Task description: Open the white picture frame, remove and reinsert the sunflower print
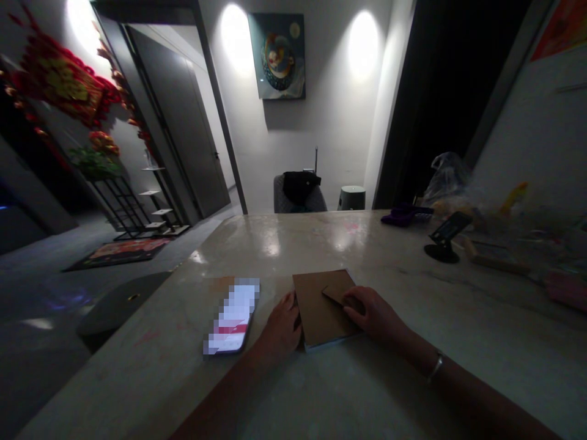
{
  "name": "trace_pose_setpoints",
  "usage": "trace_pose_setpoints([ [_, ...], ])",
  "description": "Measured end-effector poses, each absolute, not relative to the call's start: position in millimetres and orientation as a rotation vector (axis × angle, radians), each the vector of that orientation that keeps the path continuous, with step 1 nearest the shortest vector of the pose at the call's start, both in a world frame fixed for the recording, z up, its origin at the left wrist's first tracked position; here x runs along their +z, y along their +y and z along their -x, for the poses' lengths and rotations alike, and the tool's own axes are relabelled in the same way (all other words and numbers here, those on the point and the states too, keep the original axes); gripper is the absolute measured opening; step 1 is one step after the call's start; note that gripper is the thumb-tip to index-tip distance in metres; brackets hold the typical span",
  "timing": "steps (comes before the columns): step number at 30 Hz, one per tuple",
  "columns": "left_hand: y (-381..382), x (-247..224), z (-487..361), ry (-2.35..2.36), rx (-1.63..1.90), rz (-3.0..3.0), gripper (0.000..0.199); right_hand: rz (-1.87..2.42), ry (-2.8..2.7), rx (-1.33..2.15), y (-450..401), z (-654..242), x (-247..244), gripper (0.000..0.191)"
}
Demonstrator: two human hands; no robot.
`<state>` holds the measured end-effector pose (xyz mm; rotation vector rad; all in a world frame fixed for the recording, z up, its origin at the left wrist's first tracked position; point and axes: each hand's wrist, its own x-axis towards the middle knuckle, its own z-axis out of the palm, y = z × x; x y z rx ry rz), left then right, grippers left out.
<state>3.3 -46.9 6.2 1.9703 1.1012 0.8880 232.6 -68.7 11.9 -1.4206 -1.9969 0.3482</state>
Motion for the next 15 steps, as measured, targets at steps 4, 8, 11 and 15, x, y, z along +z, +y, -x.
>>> trace_pose_setpoints([
  [4, -49.2, 10.1, -3.1, 1.094, 0.876, -1.899, 0.034, 1.385, -2.011, 0.356, -70.3, -232.3, 13.5, 0.020],
  [8, -52.7, 10.7, -10.5, 1.029, 0.977, -1.547, 0.029, 1.368, -2.000, 0.383, -70.7, -231.5, 12.8, 0.020],
  [11, -50.4, 6.5, -19.7, 0.970, 0.983, -1.256, 0.018, 1.342, -1.981, 0.472, -71.3, -228.7, 12.4, 0.022],
  [15, -45.2, 3.8, -23.3, 0.849, 0.898, -0.929, 0.014, 1.296, -1.945, 0.496, -71.5, -226.0, 12.6, 0.026],
])
